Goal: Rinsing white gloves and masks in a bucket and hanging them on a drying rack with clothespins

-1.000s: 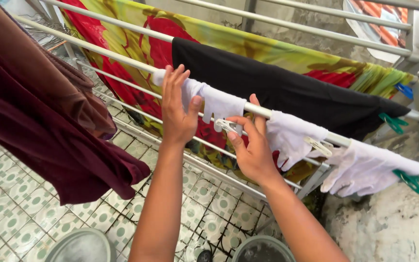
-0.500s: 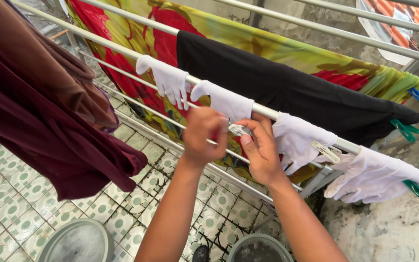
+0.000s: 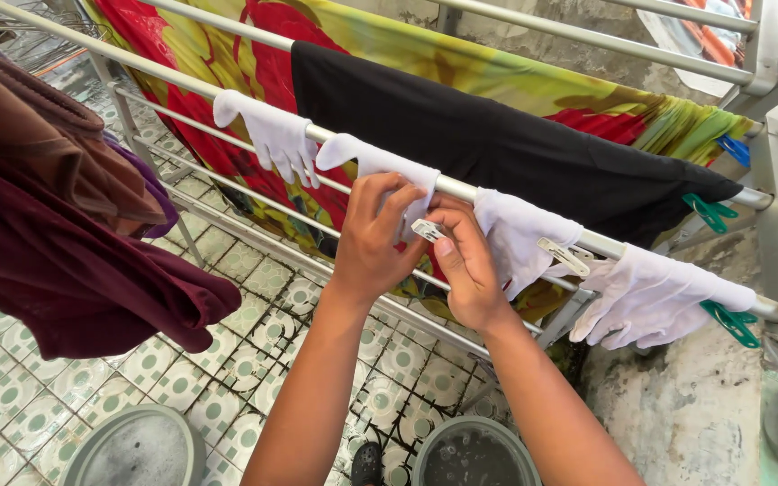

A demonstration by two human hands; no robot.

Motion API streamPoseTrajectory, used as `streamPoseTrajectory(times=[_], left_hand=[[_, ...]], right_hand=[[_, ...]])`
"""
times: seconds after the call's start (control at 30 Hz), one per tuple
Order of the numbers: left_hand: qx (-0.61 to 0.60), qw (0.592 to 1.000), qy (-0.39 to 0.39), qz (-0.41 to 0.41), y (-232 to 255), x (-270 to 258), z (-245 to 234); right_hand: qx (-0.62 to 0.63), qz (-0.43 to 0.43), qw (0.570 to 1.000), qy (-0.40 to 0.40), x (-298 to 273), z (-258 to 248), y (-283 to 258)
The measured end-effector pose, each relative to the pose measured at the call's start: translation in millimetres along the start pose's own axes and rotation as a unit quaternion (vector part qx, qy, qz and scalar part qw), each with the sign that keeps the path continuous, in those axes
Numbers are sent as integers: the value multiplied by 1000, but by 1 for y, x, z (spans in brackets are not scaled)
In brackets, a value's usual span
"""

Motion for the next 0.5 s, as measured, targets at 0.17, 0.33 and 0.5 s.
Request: streamPoseTrajectory(times=[0.17, 0.33, 0.5], left_hand=[[39, 999, 27, 11, -2, -7, 3], [95, 990, 87, 64, -5, -16, 6], [104, 987, 102, 73, 8, -12, -4]], right_hand=[[27, -6, 1000, -4, -1, 2, -1], [55, -14, 998, 1, -3, 4, 1], [9, 0, 1000, 30, -6, 4, -1]])
Point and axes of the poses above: each hand's wrist, its own x-axis towards the middle knuckle, its own z-axis out of the palm, y = z × x, the point moved 10 cm from there along x, towards the middle knuckle, and after that the axes turned 4 degrees about -z, right-handed, at the moved point
